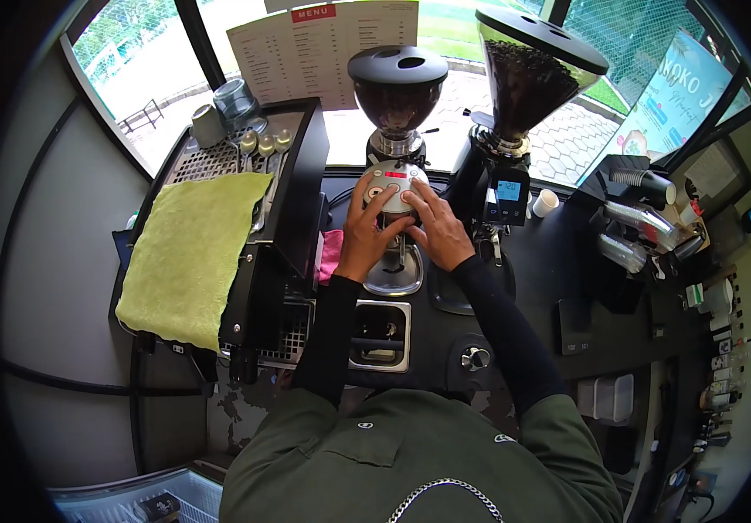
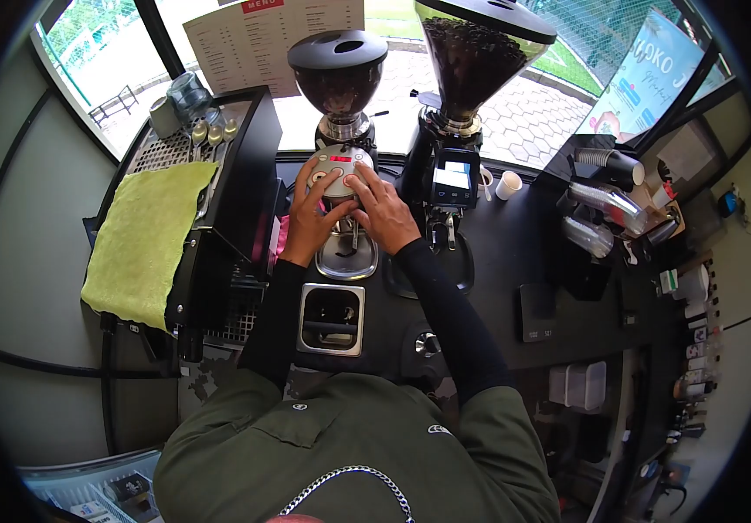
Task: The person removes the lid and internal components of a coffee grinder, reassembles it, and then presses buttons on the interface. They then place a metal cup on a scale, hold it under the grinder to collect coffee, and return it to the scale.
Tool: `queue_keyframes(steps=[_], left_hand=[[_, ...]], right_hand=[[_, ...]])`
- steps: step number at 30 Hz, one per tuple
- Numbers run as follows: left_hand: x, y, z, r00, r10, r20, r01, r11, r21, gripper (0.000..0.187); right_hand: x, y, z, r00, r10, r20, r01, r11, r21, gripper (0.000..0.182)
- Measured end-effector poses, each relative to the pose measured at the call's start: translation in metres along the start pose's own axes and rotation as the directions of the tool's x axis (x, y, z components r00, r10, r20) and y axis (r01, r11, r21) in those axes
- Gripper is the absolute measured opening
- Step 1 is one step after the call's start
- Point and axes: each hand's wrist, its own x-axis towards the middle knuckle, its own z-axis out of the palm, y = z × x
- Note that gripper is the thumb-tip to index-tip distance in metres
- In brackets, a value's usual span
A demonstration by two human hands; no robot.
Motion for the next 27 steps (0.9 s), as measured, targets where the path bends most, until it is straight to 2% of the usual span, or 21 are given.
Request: queue_keyframes(steps=[3,6,9,10,12,13,15,17,18,20,21,23,24,25,27], left_hand=[[-0.001,-0.002,0.005,1.000,-0.021,0.002,0.021,1.000,0.017,0.065],[-0.002,-0.008,0.008,1.000,0.027,0.011,-0.028,0.998,0.062,0.066],[-0.017,-0.014,0.023,0.998,-0.011,-0.068,0.012,1.000,0.018,0.088],[-0.028,-0.024,0.031,0.998,0.003,-0.056,-0.002,1.000,0.015,0.088],[-0.057,-0.058,0.052,0.962,-0.244,-0.125,0.194,0.927,-0.321,0.103],[-0.067,-0.073,0.060,0.958,-0.248,-0.144,0.196,0.932,-0.305,0.103],[-0.089,-0.089,0.071,0.939,-0.339,-0.062,0.311,0.910,-0.275,0.112],[-0.090,-0.068,0.069,0.956,-0.293,-0.031,0.294,0.956,0.019,0.105],[-0.090,-0.067,0.070,0.950,-0.308,-0.053,0.310,0.950,0.034,0.105],[-0.085,-0.076,0.075,0.882,-0.463,0.083,0.462,0.886,0.033,0.089],[-0.083,-0.080,0.077,0.882,-0.468,0.065,0.466,0.884,0.035,0.089],[-0.079,-0.084,0.081,0.933,-0.354,-0.061,0.358,0.930,0.082,0.071],[-0.077,-0.087,0.082,0.944,-0.317,-0.092,0.321,0.947,0.025,0.063],[-0.077,-0.083,0.079,0.941,-0.324,-0.099,0.328,0.945,0.022,0.063],[-0.075,-0.066,0.068,0.929,-0.368,-0.041,0.370,0.913,0.175,0.060]], right_hand=[[-0.003,0.002,0.005,0.997,-0.025,-0.067,0.024,1.000,-0.016,0.075],[-0.004,-0.002,0.002,0.999,0.032,-0.021,-0.033,0.998,-0.050,0.078],[-0.005,0.004,0.011,0.999,0.010,-0.052,-0.011,0.999,-0.032,0.075],[-0.006,0.003,0.010,0.998,0.004,-0.061,-0.008,0.998,-0.067,0.075],[-0.006,0.004,0.008,0.998,0.002,-0.063,-0.005,0.999,-0.050,0.075],[-0.005,0.004,0.008,0.999,-0.005,-0.049,0.004,0.999,-0.032,0.075],[-0.005,0.002,0.003,0.999,0.036,0.001,-0.036,0.999,-0.012,0.073],[-0.005,0.003,0.005,0.999,0.034,-0.022,-0.034,0.999,0.006,0.072],[-0.006,0.002,0.004,0.999,0.036,-0.013,-0.036,0.999,0.011,0.071],[-0.004,0.001,0.002,0.999,0.043,0.001,-0.043,0.999,0.017,0.071],[-0.004,-0.001,0.001,1.000,0.027,0.007,-0.027,0.999,0.022,0.071],[-0.003,-0.003,-0.002,0.999,0.052,0.012,-0.052,0.999,0.017,0.070],[-0.003,-0.003,-0.002,0.999,0.042,0.008,-0.043,0.999,0.021,0.071],[-0.002,-0.004,-0.004,0.999,0.037,0.017,-0.038,0.999,0.020,0.071],[-0.002,-0.006,-0.010,0.991,0.085,0.099,-0.087,0.996,0.018,0.074]])
